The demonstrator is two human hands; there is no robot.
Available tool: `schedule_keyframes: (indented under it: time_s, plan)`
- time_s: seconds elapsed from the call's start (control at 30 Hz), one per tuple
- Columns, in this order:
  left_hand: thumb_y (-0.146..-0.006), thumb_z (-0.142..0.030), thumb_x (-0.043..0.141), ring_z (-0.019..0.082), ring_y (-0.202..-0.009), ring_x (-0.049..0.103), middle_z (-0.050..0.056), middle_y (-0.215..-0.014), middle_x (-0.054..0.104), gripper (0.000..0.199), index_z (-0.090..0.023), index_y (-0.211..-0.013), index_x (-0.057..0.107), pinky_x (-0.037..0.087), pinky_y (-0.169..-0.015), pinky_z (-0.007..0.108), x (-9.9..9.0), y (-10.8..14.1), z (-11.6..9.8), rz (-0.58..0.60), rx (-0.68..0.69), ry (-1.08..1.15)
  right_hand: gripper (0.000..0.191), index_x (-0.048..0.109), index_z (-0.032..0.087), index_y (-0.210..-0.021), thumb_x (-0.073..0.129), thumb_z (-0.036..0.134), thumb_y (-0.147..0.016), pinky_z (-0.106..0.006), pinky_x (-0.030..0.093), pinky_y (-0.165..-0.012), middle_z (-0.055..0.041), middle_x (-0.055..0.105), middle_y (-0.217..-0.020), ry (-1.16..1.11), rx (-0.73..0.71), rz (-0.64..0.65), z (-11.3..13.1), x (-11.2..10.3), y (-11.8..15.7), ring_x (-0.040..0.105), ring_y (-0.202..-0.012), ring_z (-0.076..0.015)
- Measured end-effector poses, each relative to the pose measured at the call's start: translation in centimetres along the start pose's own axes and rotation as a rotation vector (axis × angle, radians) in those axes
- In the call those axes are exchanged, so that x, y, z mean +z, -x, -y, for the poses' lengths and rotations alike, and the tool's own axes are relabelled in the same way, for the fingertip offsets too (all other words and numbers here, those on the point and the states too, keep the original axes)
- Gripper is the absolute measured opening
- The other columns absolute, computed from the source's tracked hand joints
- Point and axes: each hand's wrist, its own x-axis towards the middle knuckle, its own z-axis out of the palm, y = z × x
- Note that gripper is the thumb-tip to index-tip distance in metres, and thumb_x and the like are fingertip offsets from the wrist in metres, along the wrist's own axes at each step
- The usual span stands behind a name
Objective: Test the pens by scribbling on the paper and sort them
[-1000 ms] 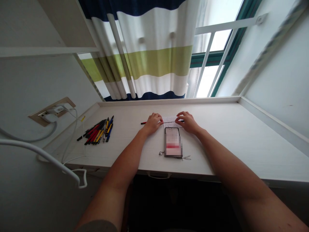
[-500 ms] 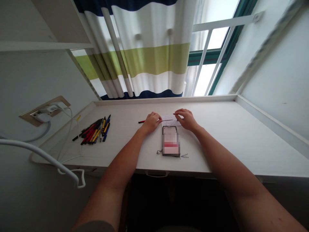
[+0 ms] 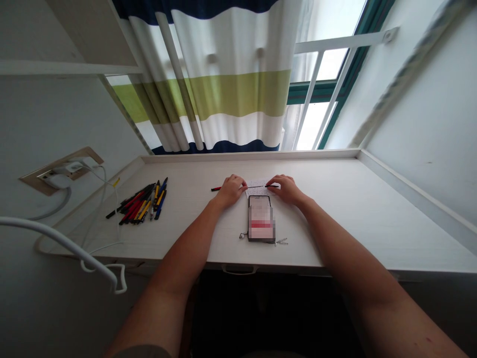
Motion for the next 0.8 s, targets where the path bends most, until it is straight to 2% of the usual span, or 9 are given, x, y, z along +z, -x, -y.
schedule_keyframes:
  time_s: [0.23,0.47,0.63,0.7,0.8]
  plan:
    - [-0.099,-0.027,0.057,0.027,-0.117,0.058,0.012,-0.111,0.067,0.014,-0.018,-0.101,0.069,0.044,-0.108,0.045,-0.2,0.1,-0.2,0.012,0.007,0.002,0.015,0.078,0.026,-0.099,0.064,0.029,-0.092,-0.053,0.039,-0.106,-0.0068,0.076,-0.105,-0.034,-0.060,-0.020,0.4,0.5,0.0,0.067,-0.103,-0.0288]
    - [-0.098,-0.025,0.058,0.028,-0.117,0.057,0.011,-0.109,0.070,0.014,-0.019,-0.100,0.070,0.043,-0.108,0.046,-0.3,0.0,-1.0,0.022,0.059,-0.024,0.015,0.079,0.026,-0.100,0.066,0.029,-0.093,-0.051,0.041,-0.104,-0.0085,0.076,-0.106,-0.006,-0.109,0.001,1.5,0.3,0.1,0.066,-0.106,-0.0296]
    - [-0.100,-0.030,0.056,0.028,-0.117,0.058,0.009,-0.109,0.072,0.017,-0.020,-0.103,0.070,0.042,-0.107,0.044,-0.1,-0.1,-1.7,0.012,0.096,-0.020,0.015,0.079,0.025,-0.100,0.066,0.028,-0.093,-0.046,0.047,-0.098,-0.0072,0.076,-0.102,-0.100,-0.138,-0.010,2.1,0.8,0.0,0.068,-0.097,-0.0262]
    - [-0.103,-0.034,0.052,0.027,-0.121,0.057,0.010,-0.118,0.071,0.023,-0.021,-0.111,0.069,0.040,-0.109,0.043,-0.3,-0.1,-1.7,-0.056,0.092,-0.013,0.014,0.078,0.024,-0.100,0.066,0.027,-0.093,-0.043,0.050,-0.092,-0.0068,0.075,-0.100,-0.162,-0.131,-0.024,2.0,0.9,0.0,0.068,-0.094,-0.0247]
    - [-0.106,-0.035,0.040,0.027,-0.127,0.053,0.010,-0.131,0.066,0.033,-0.022,-0.124,0.065,0.035,-0.114,0.044,-0.9,-0.1,-0.7,-0.244,0.001,-0.033,0.014,0.077,0.024,-0.099,0.066,0.027,-0.092,-0.040,0.052,-0.087,-0.0066,0.075,-0.100,-0.230,-0.086,-0.060,1.7,0.9,0.0,0.067,-0.091,-0.0238]
